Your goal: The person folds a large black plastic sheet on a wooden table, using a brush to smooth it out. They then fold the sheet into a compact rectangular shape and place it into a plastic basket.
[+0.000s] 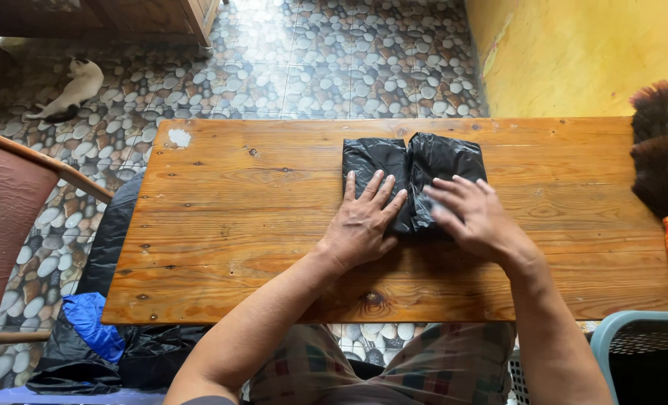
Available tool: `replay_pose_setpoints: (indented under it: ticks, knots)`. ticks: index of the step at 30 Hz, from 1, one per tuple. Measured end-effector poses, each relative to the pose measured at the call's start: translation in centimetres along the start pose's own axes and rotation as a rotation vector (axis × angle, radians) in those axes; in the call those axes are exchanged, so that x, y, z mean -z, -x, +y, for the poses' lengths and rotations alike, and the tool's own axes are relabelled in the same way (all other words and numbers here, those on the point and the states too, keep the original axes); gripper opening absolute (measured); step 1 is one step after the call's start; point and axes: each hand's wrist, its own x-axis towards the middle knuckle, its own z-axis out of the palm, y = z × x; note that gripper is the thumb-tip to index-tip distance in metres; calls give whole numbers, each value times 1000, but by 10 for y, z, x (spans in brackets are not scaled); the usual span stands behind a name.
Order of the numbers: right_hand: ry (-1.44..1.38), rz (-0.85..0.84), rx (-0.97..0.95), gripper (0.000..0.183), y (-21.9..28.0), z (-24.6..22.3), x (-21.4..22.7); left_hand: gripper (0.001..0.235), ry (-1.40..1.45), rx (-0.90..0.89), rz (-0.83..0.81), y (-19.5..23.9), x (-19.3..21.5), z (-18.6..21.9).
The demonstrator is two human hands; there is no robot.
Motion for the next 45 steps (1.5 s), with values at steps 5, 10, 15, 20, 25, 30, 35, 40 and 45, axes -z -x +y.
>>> replay_pose_setpoints:
  ticks: [5,10,15,20,25,30,35,40,45]
  knots:
    - [72,253,-180,56,-41,14,-34,85,10,-9,40,1,-1,0]
    - [133,146,-177,57,-51,-8,-47,86,28,2,69,4,1,-3]
    - [241,149,-143,51,-50,-7,-55,90,93,16,138,5,-1,-5]
    - [270,155,-124,50,-52,-7,-59,92,103,20,170,6,1,-4]
    - [277,172,-128,50,-54,0,-69,88,54,-5,147,3,2,0]
    - [232,166,-160,49,-54,-8,-64,84,34,-6,51,0,6,1]
    - [195,155,-170,52,-55,-7,-63,83,61,13,-27,-4,16,3]
    - [184,162,-161,55,-54,-7,-63,60,114,60,-58,-9,20,2]
    - [115,168,-172,59,-54,-5,-62,58,52,79,-140,-14,8,-2]
